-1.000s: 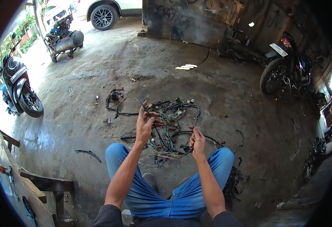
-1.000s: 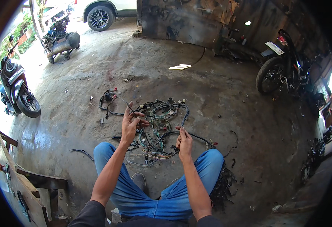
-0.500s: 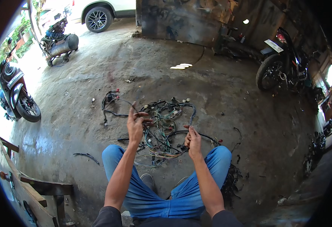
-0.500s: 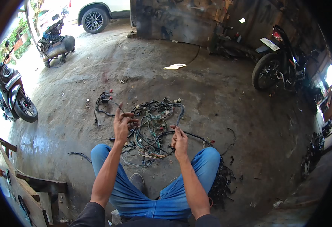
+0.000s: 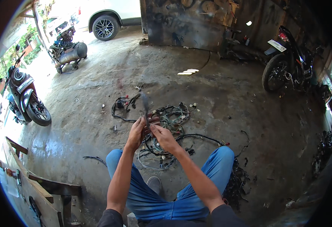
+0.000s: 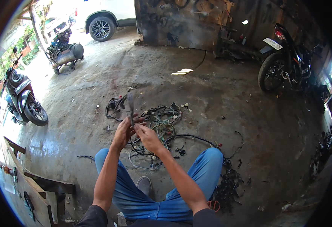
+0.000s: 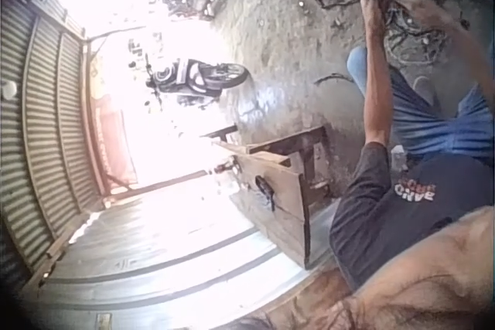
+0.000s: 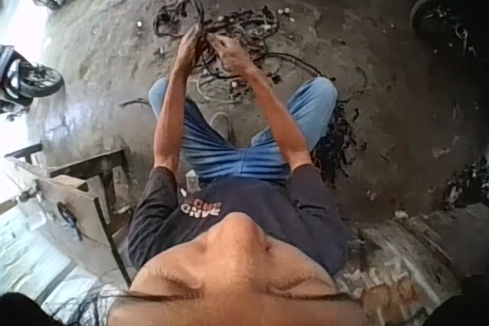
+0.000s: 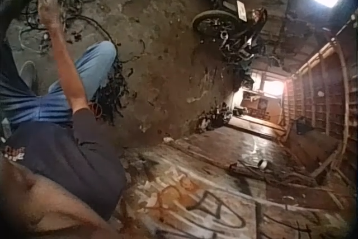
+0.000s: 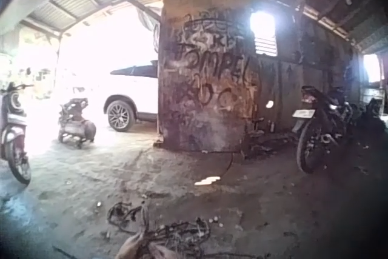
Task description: The recorder is shown sorting through and repairing a motorcycle wiring harness using scissors and their hands.
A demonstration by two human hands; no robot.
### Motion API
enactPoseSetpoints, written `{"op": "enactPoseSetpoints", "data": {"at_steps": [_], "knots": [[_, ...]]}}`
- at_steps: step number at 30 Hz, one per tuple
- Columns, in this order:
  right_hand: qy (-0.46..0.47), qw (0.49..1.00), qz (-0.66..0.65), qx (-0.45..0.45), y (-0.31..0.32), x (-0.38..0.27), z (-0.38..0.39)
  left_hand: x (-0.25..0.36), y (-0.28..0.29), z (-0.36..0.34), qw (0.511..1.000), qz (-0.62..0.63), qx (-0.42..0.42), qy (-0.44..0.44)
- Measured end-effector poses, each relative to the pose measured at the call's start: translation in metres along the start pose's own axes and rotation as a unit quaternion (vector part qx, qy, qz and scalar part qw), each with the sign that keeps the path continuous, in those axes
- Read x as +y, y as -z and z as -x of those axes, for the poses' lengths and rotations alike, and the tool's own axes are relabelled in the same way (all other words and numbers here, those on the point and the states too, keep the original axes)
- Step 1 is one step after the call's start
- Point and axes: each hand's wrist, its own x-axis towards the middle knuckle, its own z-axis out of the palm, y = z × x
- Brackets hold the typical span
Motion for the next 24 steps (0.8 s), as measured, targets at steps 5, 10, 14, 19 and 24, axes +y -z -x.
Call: {"op": "enactPoseSetpoints", "data": {"at_steps": [5, 10, 14, 19, 24], "knots": [[0.049, 0.994, 0.093, 0.04, 0.01, 0.005, 0.014, 0.013, 0.021, 0.004, 0.996, -0.006, 0.068, -0.06], [-0.058, 0.997, 0.053, -0.011, 0.032, 0.016, 0.063, 0.03, 0.006, 0.002, 0.996, -0.012, 0.079, -0.043], [-0.054, 0.995, -0.086, 0.0, 0.035, 0.018, 0.078, 0.038, -0.01, -0.014, 0.997, -0.044, 0.062, -0.032], [-0.044, 0.991, -0.127, 0.013, 0.049, 0.017, 0.083, 0.043, 0.008, -0.034, 0.997, -0.027, 0.074, 0.0], [-0.017, 0.99, -0.128, 0.064, 0.039, 0.043, 0.076, -0.018, 0.065, -0.026, 0.983, -0.073, 0.1, 0.138]]}}
